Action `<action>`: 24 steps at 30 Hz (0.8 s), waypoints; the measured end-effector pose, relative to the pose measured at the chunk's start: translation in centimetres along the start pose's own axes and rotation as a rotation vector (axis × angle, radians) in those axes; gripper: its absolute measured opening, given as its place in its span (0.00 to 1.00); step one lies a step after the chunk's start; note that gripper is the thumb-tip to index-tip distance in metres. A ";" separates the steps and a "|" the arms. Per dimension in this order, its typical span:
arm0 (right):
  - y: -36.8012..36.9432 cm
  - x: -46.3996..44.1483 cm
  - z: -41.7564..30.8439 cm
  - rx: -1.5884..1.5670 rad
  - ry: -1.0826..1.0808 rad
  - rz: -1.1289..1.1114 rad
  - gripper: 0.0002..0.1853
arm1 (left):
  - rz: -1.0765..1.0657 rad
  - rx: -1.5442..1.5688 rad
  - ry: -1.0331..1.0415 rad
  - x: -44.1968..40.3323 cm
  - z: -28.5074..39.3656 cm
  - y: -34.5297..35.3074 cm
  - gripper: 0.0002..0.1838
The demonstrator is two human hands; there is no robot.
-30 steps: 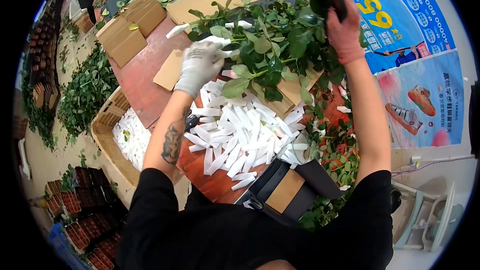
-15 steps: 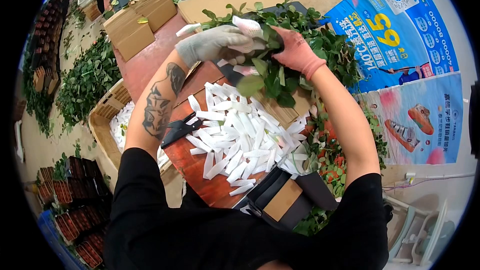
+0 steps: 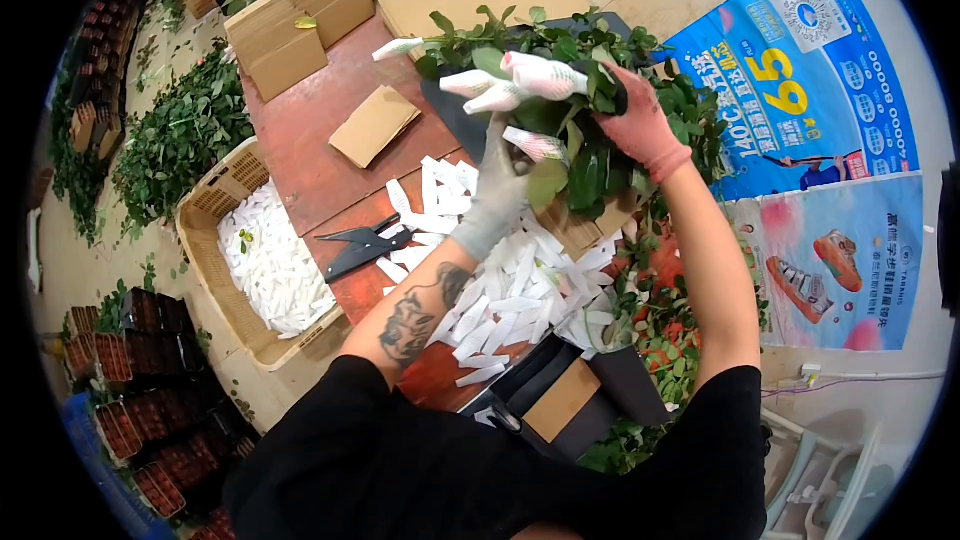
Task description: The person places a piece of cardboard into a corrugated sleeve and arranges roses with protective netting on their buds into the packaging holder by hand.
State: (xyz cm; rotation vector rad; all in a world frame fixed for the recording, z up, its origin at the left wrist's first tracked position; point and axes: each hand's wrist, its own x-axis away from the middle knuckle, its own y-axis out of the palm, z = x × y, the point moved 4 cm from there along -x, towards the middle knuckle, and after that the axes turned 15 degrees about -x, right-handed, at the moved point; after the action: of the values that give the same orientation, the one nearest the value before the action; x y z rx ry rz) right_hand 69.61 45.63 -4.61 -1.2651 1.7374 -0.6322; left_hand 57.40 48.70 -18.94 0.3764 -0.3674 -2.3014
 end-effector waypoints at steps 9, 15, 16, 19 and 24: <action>-1.3 5.2 -1.3 0.094 -0.127 -0.329 0.51 | -0.180 0.373 0.079 -0.8 1.3 2.6 0.12; -0.3 6.0 0.0 0.295 -0.159 -0.098 0.54 | -0.292 0.735 -0.052 -0.8 1.0 3.8 0.20; -0.3 5.8 -0.1 0.250 -0.147 -0.078 0.54 | -0.242 0.710 -0.079 -0.7 1.4 3.7 0.31; -0.7 5.7 -0.3 0.208 -0.130 -0.043 0.49 | -0.338 0.362 0.018 -1.4 4.1 2.4 0.40; -1.9 5.1 -1.8 0.157 -0.252 0.064 0.40 | -0.547 0.113 0.050 -3.4 4.0 -0.2 0.41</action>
State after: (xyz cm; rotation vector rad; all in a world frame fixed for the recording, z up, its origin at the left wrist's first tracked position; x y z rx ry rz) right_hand 68.43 40.03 -3.95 -1.1241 1.4847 -0.5363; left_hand 58.04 51.95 -14.79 0.6552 -0.4081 -2.8016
